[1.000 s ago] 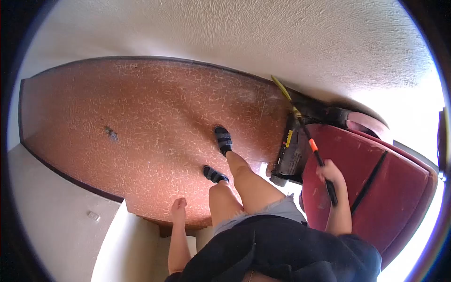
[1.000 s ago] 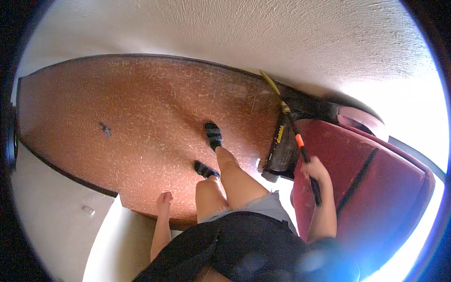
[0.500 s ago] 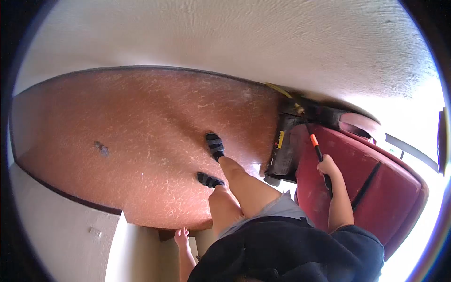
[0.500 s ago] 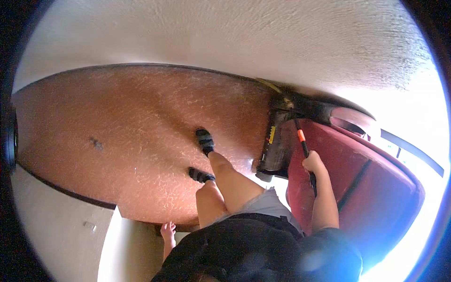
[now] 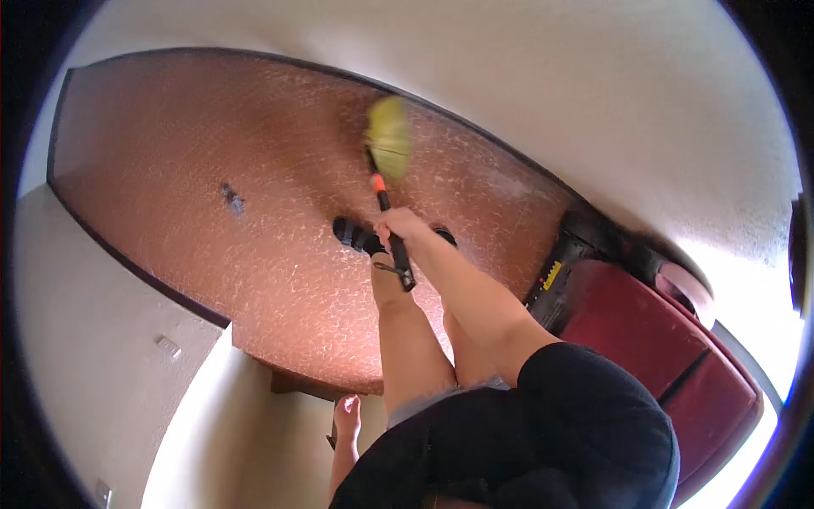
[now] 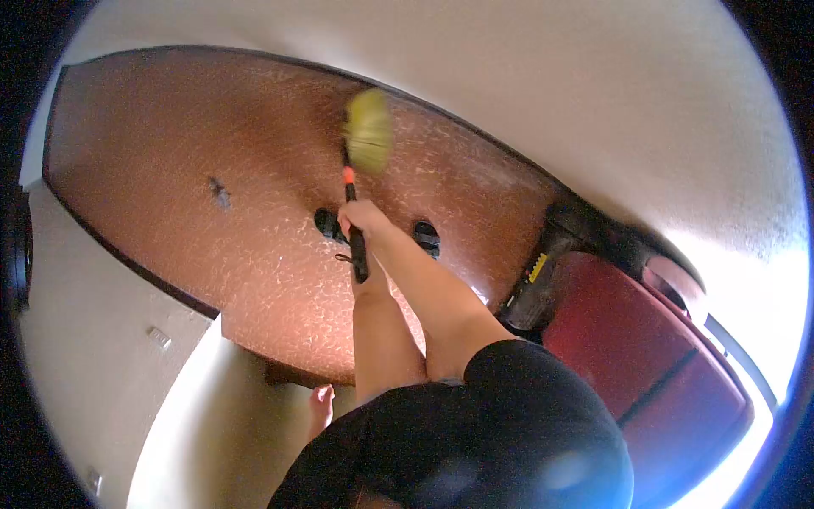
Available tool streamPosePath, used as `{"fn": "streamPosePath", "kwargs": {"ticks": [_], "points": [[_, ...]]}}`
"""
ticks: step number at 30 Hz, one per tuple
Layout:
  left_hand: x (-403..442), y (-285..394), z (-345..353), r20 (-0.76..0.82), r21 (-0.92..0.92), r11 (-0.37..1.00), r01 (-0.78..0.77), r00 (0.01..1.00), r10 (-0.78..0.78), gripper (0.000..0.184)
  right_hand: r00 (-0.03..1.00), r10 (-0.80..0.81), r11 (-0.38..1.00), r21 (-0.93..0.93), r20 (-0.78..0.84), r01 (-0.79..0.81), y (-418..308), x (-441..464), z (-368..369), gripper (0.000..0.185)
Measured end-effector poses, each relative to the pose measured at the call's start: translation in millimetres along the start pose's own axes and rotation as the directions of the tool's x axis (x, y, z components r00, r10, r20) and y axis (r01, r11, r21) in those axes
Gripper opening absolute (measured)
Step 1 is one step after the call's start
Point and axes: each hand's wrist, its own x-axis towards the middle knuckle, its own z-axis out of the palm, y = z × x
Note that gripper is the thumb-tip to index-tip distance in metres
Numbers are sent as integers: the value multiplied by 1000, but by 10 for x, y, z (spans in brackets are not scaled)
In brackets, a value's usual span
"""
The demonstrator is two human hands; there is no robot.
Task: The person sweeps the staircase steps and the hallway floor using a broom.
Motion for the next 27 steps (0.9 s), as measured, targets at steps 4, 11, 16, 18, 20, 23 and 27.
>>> {"fn": "streamPosePath", "kwargs": {"ticks": [4, 11, 16, 18, 20, 23, 27], "points": [[296, 210, -436, -58, -309, 920, 243, 960, -273, 27, 971, 35, 895, -439, 238, 76, -236, -87, -339, 20], [529, 119, -741, -61, -345, 898, 274, 948, -313, 26, 846, 199, 869, -310, -494, -386, -412, -2063, -45, 12], [753, 92, -716, -14, -563, 764, 315, 921, -390, 26, 915, 341, 913, 309, -218, -267, -640, -287, -65, 14], [685, 116, -727, -39, -552, 795, 253, 944, -328, 26, 912, 146, 989, 73, -383, -128, -794, 385, 875, 19], [561, 14, -748, -6, -556, 773, 305, 929, -371, 25, 952, 220, 967, -81, -210, -242, -884, 1050, 1692, 44], [493, -165, -738, -5, -524, 784, 333, 919, -393, 25, 935, 320, 945, -120, 150, -304, -1139, 2109, 2299, 31], [510, -118, -853, -64, -520, 781, 347, 896, -440, 23, 915, 38, 975, -217, 401, 55, -1579, 1853, 2756, 33]]}}
